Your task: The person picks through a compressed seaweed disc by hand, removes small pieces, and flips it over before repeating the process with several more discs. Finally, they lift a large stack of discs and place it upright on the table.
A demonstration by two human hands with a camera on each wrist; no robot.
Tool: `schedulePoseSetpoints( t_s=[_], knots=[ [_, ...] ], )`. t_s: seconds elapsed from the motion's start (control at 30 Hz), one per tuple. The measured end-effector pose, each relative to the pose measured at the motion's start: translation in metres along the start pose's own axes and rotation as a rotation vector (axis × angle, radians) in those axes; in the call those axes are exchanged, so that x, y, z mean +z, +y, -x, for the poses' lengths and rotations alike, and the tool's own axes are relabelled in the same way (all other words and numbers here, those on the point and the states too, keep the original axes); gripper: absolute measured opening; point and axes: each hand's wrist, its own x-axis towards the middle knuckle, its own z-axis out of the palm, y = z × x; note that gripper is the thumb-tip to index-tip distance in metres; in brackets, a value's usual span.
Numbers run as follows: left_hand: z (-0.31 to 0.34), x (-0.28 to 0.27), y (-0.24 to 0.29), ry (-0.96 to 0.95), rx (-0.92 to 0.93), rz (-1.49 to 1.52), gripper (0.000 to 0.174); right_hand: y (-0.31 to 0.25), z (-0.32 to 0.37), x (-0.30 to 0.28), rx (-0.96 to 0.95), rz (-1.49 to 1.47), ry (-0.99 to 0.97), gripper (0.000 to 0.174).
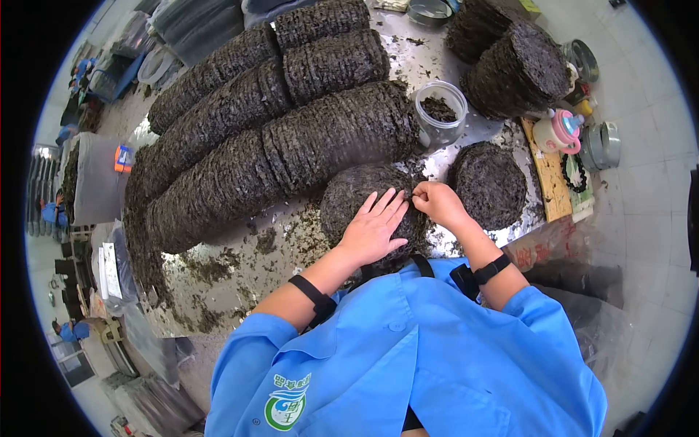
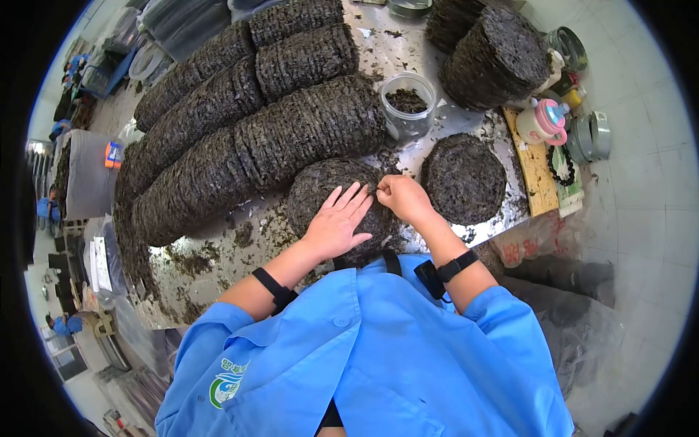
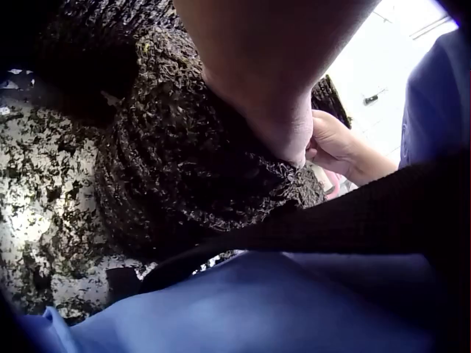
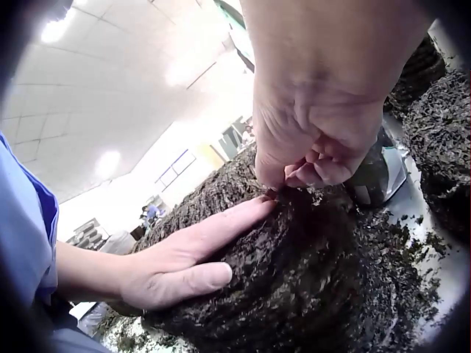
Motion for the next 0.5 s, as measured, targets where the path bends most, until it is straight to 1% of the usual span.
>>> schedulePoseSetpoints(
  t_s=[0.03,0.1,0.13,0.2,0.23,0.27,0.3,0.33,0.4,0.43,0.47,0.5],
  knots=[
    [-0.002,0.001,0.001,-0.014,-0.022,-0.018,0.075,0.008,-0.001,0.006,0.013,-0.007,0.006,0.017],
    [-0.003,0.004,0.005,-0.029,-0.048,-0.028,0.074,0.019,-0.003,0.012,-0.02,-0.231,-0.035,0.02],
    [-0.002,0.003,0.003,0.004,-0.057,0.015,0.073,0.02,-0.004,0.011,-0.021,-0.229,-0.034,0.02],
    [0.0,0.004,-0.001,0.035,-0.073,0.057,0.071,0.016,-0.005,0.01,0.105,-0.318,-0.097,0.02],
    [0.004,0.005,-0.002,0.082,-0.038,0.05,0.071,0.013,-0.004,0.01,0.106,-0.32,-0.105,0.02],
    [0.007,0.007,-0.002,0.129,-0.005,0.044,0.071,0.011,-0.003,0.009,-0.002,-0.15,-0.042,0.019],
    [0.007,0.007,0.001,0.129,0.059,-0.04,0.069,0.01,-0.003,0.009,-0.112,0.02,0.024,0.019],
    [0.007,0.008,0.002,0.128,0.056,-0.037,0.069,0.012,-0.002,0.009,-0.111,0.021,0.02,0.019],
    [0.004,0.008,0.004,0.075,-0.01,-0.012,0.068,0.02,0.0,0.007,-0.138,-0.156,-0.051,0.017],
    [0.003,0.005,0.004,0.067,-0.03,0.007,0.066,0.022,0.002,0.005,-0.03,-0.407,-0.116,0.013],
    [0.002,0.005,0.003,0.077,-0.025,0.005,0.066,0.023,0.003,0.001,-0.033,-0.399,-0.109,0.013],
    [0.001,0.006,0.002,0.078,-0.022,0.021,0.066,0.024,0.003,-0.003,0.01,-0.52,-0.088,0.011]
  ],
)
